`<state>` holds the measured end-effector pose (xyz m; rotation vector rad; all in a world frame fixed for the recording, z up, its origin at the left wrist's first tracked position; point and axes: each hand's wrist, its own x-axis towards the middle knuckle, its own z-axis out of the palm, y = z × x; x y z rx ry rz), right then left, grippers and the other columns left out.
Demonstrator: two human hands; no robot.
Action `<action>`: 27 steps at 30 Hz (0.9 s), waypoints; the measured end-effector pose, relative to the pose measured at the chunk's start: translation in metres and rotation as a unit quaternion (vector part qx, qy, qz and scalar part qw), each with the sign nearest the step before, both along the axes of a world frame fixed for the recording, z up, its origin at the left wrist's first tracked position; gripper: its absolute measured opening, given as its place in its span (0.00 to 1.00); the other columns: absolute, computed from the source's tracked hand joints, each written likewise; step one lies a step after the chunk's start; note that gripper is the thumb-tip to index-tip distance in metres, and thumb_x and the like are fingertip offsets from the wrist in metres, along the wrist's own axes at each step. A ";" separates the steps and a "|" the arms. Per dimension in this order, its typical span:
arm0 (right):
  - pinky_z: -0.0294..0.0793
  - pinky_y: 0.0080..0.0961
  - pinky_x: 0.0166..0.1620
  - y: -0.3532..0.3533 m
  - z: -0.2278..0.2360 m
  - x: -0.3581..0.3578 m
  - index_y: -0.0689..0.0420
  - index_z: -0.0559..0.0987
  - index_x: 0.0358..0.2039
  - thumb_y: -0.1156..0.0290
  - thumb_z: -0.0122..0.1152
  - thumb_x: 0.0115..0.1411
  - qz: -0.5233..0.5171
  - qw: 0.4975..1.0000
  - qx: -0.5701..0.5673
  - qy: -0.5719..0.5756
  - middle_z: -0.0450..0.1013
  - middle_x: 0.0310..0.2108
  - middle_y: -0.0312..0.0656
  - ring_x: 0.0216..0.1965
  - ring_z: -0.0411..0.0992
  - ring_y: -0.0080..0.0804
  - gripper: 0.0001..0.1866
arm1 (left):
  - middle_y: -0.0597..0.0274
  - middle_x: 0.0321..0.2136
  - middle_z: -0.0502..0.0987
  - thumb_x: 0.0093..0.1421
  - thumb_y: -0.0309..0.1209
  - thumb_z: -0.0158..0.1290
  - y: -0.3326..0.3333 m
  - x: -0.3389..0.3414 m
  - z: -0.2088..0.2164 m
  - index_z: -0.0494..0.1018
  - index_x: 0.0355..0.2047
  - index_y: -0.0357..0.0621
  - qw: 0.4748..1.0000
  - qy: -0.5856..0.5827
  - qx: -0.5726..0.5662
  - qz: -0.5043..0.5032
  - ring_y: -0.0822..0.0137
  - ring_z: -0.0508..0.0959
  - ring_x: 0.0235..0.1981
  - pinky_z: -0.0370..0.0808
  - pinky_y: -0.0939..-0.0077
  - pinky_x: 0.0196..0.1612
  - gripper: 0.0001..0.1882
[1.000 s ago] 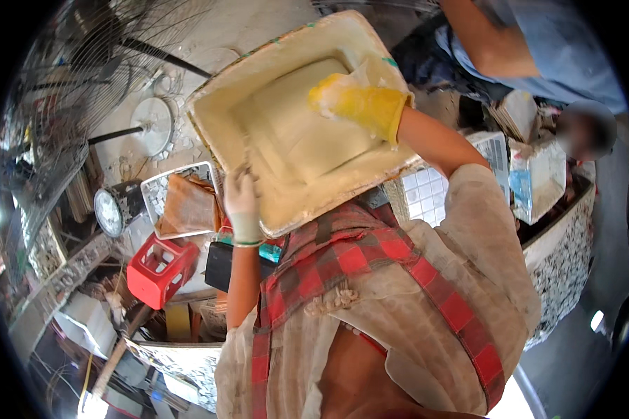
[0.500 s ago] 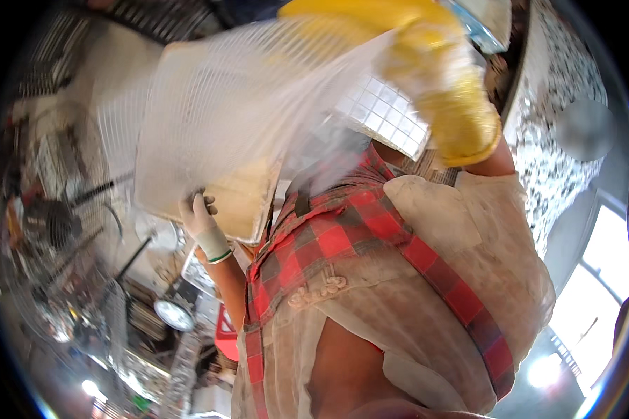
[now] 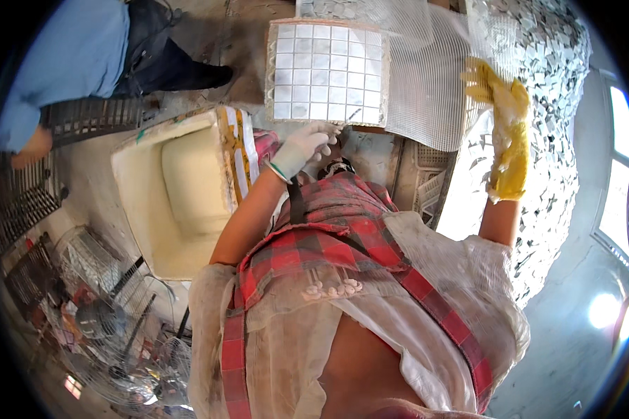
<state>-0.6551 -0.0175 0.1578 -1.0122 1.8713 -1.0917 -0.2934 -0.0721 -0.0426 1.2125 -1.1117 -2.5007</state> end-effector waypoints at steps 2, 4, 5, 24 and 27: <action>0.77 0.31 0.43 0.014 -0.024 -0.009 0.68 0.77 0.48 0.75 0.49 0.57 -0.025 1.000 0.011 -0.011 0.79 0.39 0.50 0.36 0.79 0.36 0.19 | 0.64 0.37 0.76 0.62 0.27 0.45 0.011 -0.012 -0.026 0.72 0.52 0.39 0.999 -0.043 0.019 -0.008 0.78 0.73 0.27 0.70 0.86 0.27 0.18; 0.78 0.30 0.43 0.026 -0.027 -0.013 0.69 0.76 0.48 0.76 0.49 0.57 -0.058 0.998 0.025 -0.016 0.79 0.39 0.50 0.35 0.79 0.36 0.19 | 0.66 0.35 0.76 0.61 0.28 0.46 0.016 -0.027 -0.050 0.73 0.50 0.40 0.997 -0.060 0.021 -0.031 0.78 0.73 0.26 0.70 0.84 0.25 0.17; 0.78 0.30 0.43 0.030 -0.032 -0.016 0.70 0.76 0.48 0.76 0.48 0.57 -0.067 0.997 0.027 -0.027 0.79 0.39 0.51 0.35 0.79 0.36 0.19 | 0.67 0.34 0.76 0.60 0.29 0.46 0.019 -0.033 -0.060 0.73 0.49 0.40 0.997 -0.071 0.020 -0.038 0.77 0.73 0.26 0.71 0.83 0.25 0.17; 0.77 0.30 0.49 0.062 -0.167 -0.014 0.68 0.77 0.49 0.59 0.57 0.66 -0.126 0.979 -0.051 -0.152 0.78 0.45 0.52 0.44 0.79 0.36 0.23 | 0.62 0.39 0.76 0.63 0.29 0.43 -0.036 -0.014 -0.050 0.69 0.55 0.34 0.996 -0.045 0.025 -0.073 0.78 0.72 0.29 0.68 0.86 0.28 0.21; 0.77 0.29 0.49 0.073 -0.174 -0.017 0.69 0.77 0.49 0.59 0.55 0.67 -0.117 0.973 -0.075 -0.182 0.78 0.45 0.50 0.45 0.79 0.35 0.23 | 0.62 0.37 0.77 0.63 0.29 0.44 -0.032 -0.024 -0.060 0.69 0.55 0.34 0.997 -0.043 0.027 -0.058 0.78 0.72 0.28 0.69 0.85 0.28 0.21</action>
